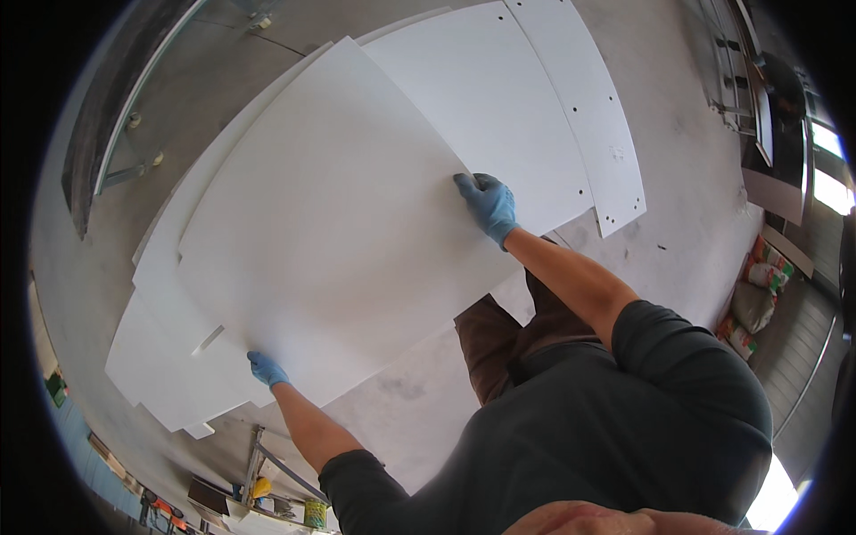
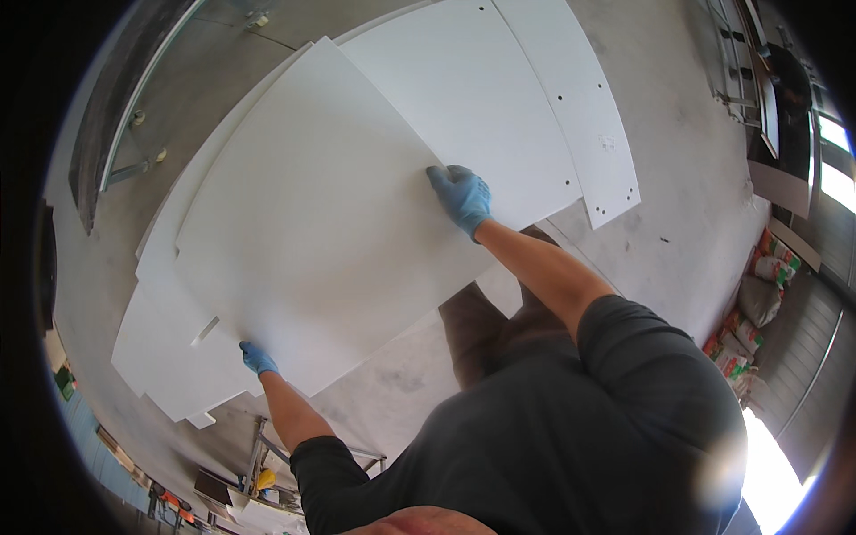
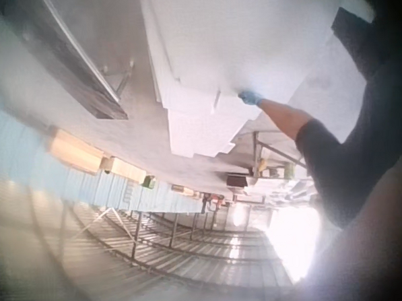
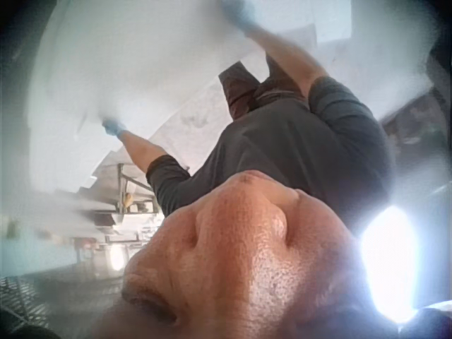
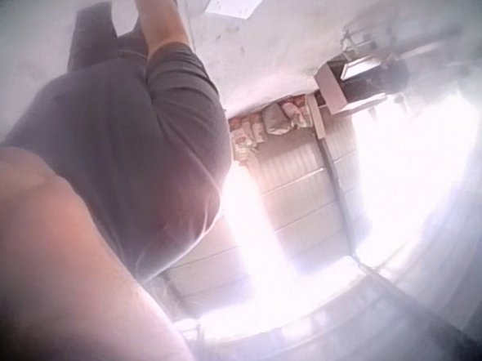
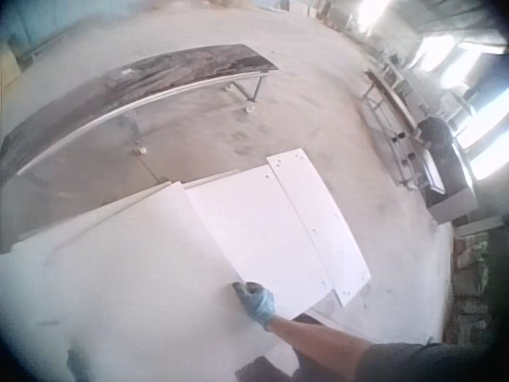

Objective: The person picks up white and brown flat boards from the floor and stacks them on a nearby table. They repeatedly walk between the floor and the table, placing each board on top of the others in a pile.

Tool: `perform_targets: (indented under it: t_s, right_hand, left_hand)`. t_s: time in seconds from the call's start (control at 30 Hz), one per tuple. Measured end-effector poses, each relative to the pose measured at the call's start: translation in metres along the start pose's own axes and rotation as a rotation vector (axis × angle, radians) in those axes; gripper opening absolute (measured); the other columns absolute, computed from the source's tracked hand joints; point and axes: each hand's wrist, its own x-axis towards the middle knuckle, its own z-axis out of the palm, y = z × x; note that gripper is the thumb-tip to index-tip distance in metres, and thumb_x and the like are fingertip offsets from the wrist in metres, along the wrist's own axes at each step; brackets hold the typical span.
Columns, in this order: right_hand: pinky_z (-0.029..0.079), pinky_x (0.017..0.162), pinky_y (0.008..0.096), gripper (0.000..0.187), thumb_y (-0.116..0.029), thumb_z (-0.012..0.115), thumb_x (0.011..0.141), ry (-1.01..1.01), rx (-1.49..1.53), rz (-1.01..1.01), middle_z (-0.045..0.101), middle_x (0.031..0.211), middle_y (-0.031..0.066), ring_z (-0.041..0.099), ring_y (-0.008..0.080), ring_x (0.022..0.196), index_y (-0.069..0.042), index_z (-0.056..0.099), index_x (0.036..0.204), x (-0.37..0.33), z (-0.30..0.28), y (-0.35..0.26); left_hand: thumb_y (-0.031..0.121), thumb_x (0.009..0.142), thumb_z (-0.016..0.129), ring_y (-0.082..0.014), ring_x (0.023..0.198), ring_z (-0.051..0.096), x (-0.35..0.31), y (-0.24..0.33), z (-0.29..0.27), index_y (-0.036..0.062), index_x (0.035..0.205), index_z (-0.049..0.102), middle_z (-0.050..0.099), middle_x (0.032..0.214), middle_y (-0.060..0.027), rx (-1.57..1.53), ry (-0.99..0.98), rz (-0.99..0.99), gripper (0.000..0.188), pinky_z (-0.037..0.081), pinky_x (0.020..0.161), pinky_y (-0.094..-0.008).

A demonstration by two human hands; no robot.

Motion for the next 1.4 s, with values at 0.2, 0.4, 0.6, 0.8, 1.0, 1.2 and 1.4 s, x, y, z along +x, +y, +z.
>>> perform_targets:
  t_s: [0.2, 0.4, 0.6, 0.8, 1.0, 1.2, 1.4]
  right_hand:
    - [0.054, 0.079, 0.0393, 0.057, -0.056, 0.062, 0.09, -0.044, -0.007, 0.013, 0.074, 0.086, 0.0155, 0.07, 0.0282, 0.082, -0.002, 0.075, 0.105, -0.009, 0.028, 0.008]
    - [0.053, 0.087, 0.0448, 0.051, -0.051, 0.058, 0.096, -0.327, -0.208, -0.203, 0.074, 0.095, 0.0199, 0.07, 0.0386, 0.093, -0.003, 0.073, 0.105, -0.009, 0.016, 0.018]
    - [0.055, 0.075, 0.0474, 0.03, -0.031, 0.074, 0.089, 0.281, -0.158, -0.748, 0.072, 0.092, 0.0197, 0.069, 0.0398, 0.083, -0.004, 0.071, 0.103, 0.076, -0.103, 0.091]
    - [0.038, 0.114, 0.0495, 0.083, -0.061, 0.065, 0.087, 0.611, -0.78, -0.064, 0.049, 0.15, 0.0213, 0.044, 0.0395, 0.14, -0.004, 0.049, 0.145, 0.183, -0.291, 0.244]
    - [0.049, 0.103, 0.0435, 0.087, -0.071, 0.06, 0.088, 0.003, -0.278, 0.232, 0.066, 0.131, 0.0201, 0.065, 0.0354, 0.119, -0.008, 0.052, 0.147, 0.232, -0.364, 0.313]
    - [0.055, 0.092, 0.0441, 0.077, -0.067, 0.063, 0.09, 0.077, -0.21, 0.106, 0.074, 0.116, 0.0186, 0.071, 0.0356, 0.103, -0.009, 0.06, 0.14, 0.236, -0.378, 0.329]
    - [0.054, 0.087, 0.0435, 0.067, -0.064, 0.062, 0.09, 0.033, -0.075, 0.134, 0.075, 0.101, 0.0217, 0.072, 0.0355, 0.096, -0.005, 0.073, 0.119, 0.237, -0.429, 0.308]
  left_hand:
    - [0.04, 0.098, 0.045, -0.034, 0.076, 0.069, 0.01, 0.025, -0.017, -0.0015, 0.093, 0.075, 0.075, 0.086, -0.0179, 0.059, 0.246, 0.14, 0.052, 0.054, 0.069, -0.046]
    - [0.023, 0.103, 0.045, -0.0314, 0.107, 0.069, -0.045, 0.111, -0.018, -0.0058, 0.13, 0.064, 0.069, 0.126, -0.0212, -0.059, 0.196, 0.447, 0.044, 0.054, 0.092, -0.042]
    - [0.033, 0.11, 0.043, -0.0316, 0.116, 0.064, -0.226, 0.187, 0.05, -0.0111, 0.139, 0.054, 0.065, 0.13, -0.0233, -0.377, -0.119, 0.708, 0.053, 0.049, 0.103, -0.0405]
    - [0.022, 0.11, 0.045, -0.0273, 0.124, 0.062, -0.46, 0.238, 0.152, -0.0105, 0.139, 0.054, 0.064, 0.134, -0.0193, -0.613, -0.746, 0.657, 0.044, 0.046, 0.109, -0.0392]
    - [0.027, 0.108, 0.052, -0.0242, 0.116, 0.065, -0.619, 0.286, 0.241, -0.0067, 0.134, 0.058, 0.065, 0.13, -0.0148, -0.626, -1.22, 0.382, 0.043, 0.052, 0.103, -0.0388]
    - [0.036, 0.103, 0.061, -0.0237, 0.109, 0.067, -0.698, 0.318, 0.308, -0.0065, 0.134, 0.058, 0.067, 0.122, -0.0165, -0.327, -1.355, 0.268, 0.052, 0.055, 0.098, -0.0361]
    - [0.043, 0.101, 0.062, -0.0223, 0.101, 0.067, -0.74, 0.331, 0.354, -0.0004, 0.122, 0.063, 0.069, 0.114, -0.011, -0.274, -1.336, 0.06, 0.048, 0.055, 0.09, -0.0332]
